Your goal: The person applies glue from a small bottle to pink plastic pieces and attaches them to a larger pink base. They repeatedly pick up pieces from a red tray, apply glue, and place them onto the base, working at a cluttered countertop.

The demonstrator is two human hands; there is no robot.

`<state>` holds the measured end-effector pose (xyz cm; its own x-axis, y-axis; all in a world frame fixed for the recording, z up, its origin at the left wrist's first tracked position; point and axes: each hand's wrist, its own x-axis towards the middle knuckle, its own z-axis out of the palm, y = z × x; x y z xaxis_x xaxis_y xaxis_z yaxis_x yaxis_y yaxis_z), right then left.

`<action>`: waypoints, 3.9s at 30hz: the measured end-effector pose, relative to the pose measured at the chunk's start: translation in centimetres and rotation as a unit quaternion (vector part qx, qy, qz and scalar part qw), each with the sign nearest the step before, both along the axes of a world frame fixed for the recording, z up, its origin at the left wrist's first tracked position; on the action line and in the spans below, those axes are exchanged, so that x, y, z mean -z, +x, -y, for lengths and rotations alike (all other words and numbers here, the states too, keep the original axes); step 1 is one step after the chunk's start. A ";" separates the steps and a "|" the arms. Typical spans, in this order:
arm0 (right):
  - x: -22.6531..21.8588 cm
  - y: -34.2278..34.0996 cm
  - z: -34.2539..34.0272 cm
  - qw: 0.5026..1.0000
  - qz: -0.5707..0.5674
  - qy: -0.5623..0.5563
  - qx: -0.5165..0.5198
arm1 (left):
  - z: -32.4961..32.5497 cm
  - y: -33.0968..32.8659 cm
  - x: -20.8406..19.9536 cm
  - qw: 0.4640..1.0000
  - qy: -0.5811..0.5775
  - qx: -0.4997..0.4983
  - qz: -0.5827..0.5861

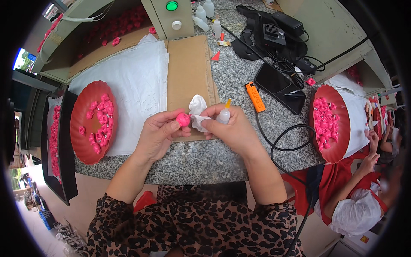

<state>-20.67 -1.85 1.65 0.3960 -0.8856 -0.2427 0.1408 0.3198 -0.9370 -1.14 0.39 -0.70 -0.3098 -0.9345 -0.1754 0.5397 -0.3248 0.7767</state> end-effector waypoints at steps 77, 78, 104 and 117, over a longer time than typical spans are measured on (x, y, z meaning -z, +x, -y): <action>-0.2 1.1 -1.6 0.967 0.146 -0.147 0.151 | -0.1 0.2 0.4 0.996 -0.046 -0.074 0.023; -0.1 1.1 -1.6 0.966 0.146 -0.150 0.150 | -0.1 0.2 0.4 0.996 -0.046 -0.075 0.024; 0.0 1.2 -2.3 0.748 -0.190 -0.623 0.130 | 0.0 -0.3 0.5 0.982 -0.117 -0.112 0.098; 0.7 0.9 -2.5 0.889 -0.070 -0.398 0.214 | -0.1 0.0 0.3 0.992 -0.078 -0.089 0.034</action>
<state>-19.73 0.70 0.97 -0.0034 -0.8614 0.5080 -0.0463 -0.5073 -0.8605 -1.13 0.52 -0.99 -0.1306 -0.9907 -0.0390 0.5230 -0.1023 0.8462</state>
